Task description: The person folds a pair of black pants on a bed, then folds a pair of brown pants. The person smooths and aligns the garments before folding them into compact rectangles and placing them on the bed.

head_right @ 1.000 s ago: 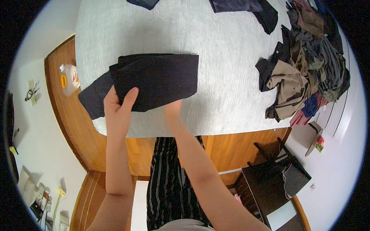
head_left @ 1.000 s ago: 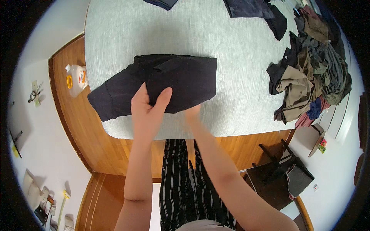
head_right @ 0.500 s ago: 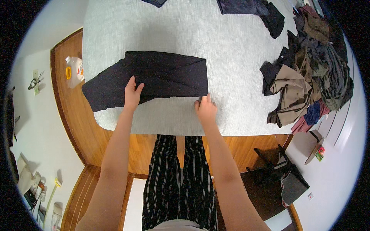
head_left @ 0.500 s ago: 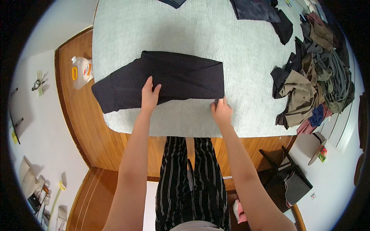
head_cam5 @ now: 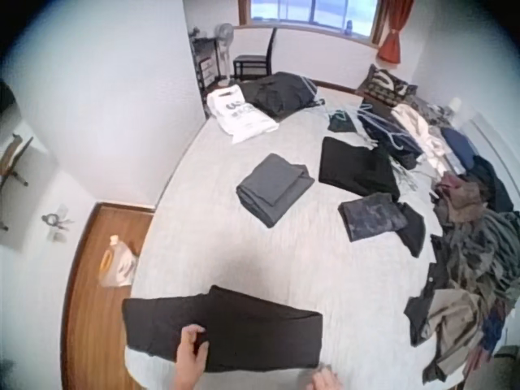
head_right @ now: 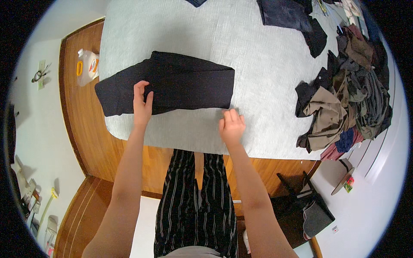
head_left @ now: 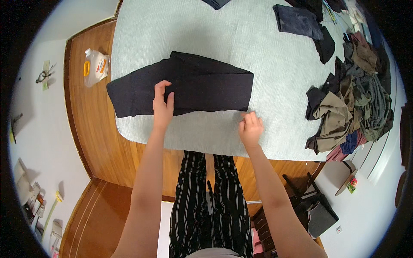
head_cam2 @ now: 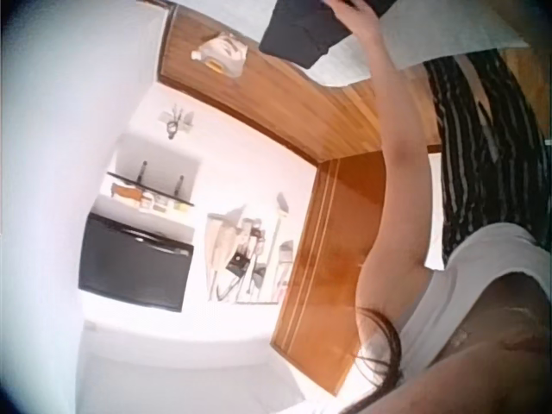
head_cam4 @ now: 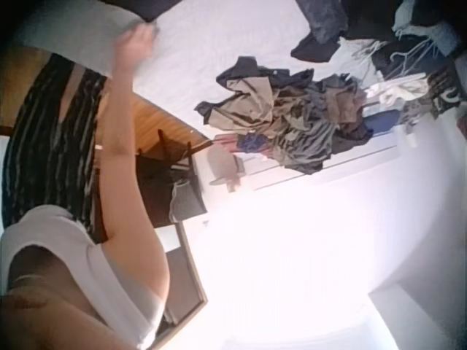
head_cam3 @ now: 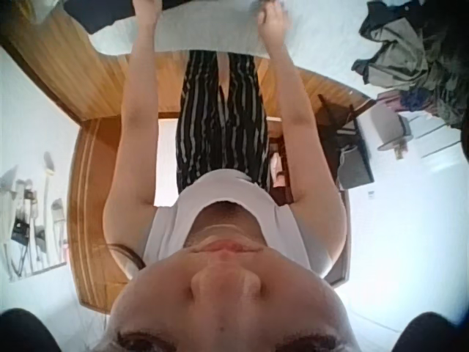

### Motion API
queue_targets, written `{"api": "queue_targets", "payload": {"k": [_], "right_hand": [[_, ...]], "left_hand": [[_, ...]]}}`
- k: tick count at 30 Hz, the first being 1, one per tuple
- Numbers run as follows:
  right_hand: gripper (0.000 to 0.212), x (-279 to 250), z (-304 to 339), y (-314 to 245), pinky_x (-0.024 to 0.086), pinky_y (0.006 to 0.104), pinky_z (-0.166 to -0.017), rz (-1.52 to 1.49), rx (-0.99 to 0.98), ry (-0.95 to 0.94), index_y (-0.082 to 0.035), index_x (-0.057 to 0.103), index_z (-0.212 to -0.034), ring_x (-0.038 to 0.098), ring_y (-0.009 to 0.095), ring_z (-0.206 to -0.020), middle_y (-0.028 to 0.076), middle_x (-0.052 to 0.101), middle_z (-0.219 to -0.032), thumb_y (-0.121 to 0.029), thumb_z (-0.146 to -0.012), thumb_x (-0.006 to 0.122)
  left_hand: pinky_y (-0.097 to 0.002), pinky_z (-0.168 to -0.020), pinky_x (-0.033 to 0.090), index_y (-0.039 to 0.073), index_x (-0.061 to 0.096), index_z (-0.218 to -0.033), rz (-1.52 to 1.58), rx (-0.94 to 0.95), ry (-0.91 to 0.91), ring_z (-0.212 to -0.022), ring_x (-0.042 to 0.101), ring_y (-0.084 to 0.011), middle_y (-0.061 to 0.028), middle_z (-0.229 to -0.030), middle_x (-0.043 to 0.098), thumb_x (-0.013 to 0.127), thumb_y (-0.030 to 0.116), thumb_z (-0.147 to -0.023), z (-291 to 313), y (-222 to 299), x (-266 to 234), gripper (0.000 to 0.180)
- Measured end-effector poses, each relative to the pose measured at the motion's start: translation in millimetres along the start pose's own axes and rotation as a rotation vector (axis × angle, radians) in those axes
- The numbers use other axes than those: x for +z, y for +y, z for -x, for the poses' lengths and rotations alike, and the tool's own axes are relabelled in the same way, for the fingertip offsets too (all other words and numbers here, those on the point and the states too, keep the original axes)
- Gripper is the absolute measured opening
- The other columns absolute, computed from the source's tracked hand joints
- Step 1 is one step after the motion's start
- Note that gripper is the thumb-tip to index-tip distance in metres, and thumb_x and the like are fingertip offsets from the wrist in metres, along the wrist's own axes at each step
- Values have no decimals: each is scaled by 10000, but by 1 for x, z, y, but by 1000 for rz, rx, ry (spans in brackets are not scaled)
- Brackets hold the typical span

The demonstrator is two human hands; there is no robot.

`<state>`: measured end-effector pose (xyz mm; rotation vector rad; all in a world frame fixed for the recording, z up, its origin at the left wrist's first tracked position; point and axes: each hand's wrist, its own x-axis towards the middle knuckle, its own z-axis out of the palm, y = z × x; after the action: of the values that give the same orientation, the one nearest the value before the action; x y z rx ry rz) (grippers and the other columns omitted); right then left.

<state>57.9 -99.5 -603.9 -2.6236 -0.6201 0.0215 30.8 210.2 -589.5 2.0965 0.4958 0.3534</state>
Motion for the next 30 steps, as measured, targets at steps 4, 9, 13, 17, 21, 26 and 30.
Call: {"api": "queue_targets", "payload": {"k": [4, 9, 13, 17, 21, 26, 30], "right_hand": [[238, -10, -56, -9, 395, 370, -732, -108, -52, 85, -51, 610, -1000, 518, 275, -778, 94, 544, -868, -20, -767, 573], [463, 1, -99, -24, 394, 408, -903, -44, -101, -68, -54, 523, -1245, 505, 300, -1003, 116, 528, -1108, -78, -792, 611], [665, 5, -109, -49, 293, 490, -1082, 95, -280, -231, -134, 398, -1417, 362, 346, -1285, 129, 385, -1407, -176, -804, 653], [658, 24, -98, -67, 219, 544, -1130, 199, -362, -466, -152, 395, -1429, 269, 358, -1376, 139, 291, -1497, -249, -830, 651], [666, 40, -98, -100, 233, 520, -1133, 111, -416, -419, -90, 410, -1406, 277, 353, -1375, 166, 290, -1492, -217, -803, 664], [656, 63, -91, -145, 232, 493, -1138, -116, -463, -443, -85, 382, -1423, 283, 352, -1372, 176, 294, -1489, -202, -827, 632], [612, 77, -87, -168, 234, 486, -1134, -111, -400, -480, -71, 376, -1422, 291, 352, -1365, 172, 307, -1481, -225, -871, 594]], "left_hand": [[-307, -979, 406, 30, 626, -1125, -32, 22, -208, -921, 591, -182, -133, -1103, 619, 502, -73, -901, -8, 45, -40, 276], [-346, -1023, 384, 58, 561, -1291, -135, -229, 21, -1259, 486, -360, -246, -1268, 554, 504, -62, -900, 12, -26, -47, 413], [-430, -1043, 355, 102, 413, -1406, -321, -210, -130, -1315, 387, -382, -197, -1459, 356, 623, -44, -795, 19, -51, -50, 662], [-485, -1039, 285, 25, 401, -1358, -624, -203, 384, -1278, 353, -356, -199, -1450, 327, 729, 104, -718, 29, -62, -60, 723], [-420, -976, 380, -43, 434, -1298, 47, -921, 784, -1121, 506, -301, -165, -1230, 526, 769, 269, -781, 65, -125, -77, 691], [-370, -963, 456, 2, 517, -1240, 1145, -965, 734, -1116, 563, -227, -105, -1220, 592, 768, 217, -809, 27, -118, -93, 543], [-383, -964, 456, 39, 568, -1185, 939, -660, 739, -1132, 557, -239, -85, -1188, 615, 747, 170, -829, 10, -94, -93, 420]]}}
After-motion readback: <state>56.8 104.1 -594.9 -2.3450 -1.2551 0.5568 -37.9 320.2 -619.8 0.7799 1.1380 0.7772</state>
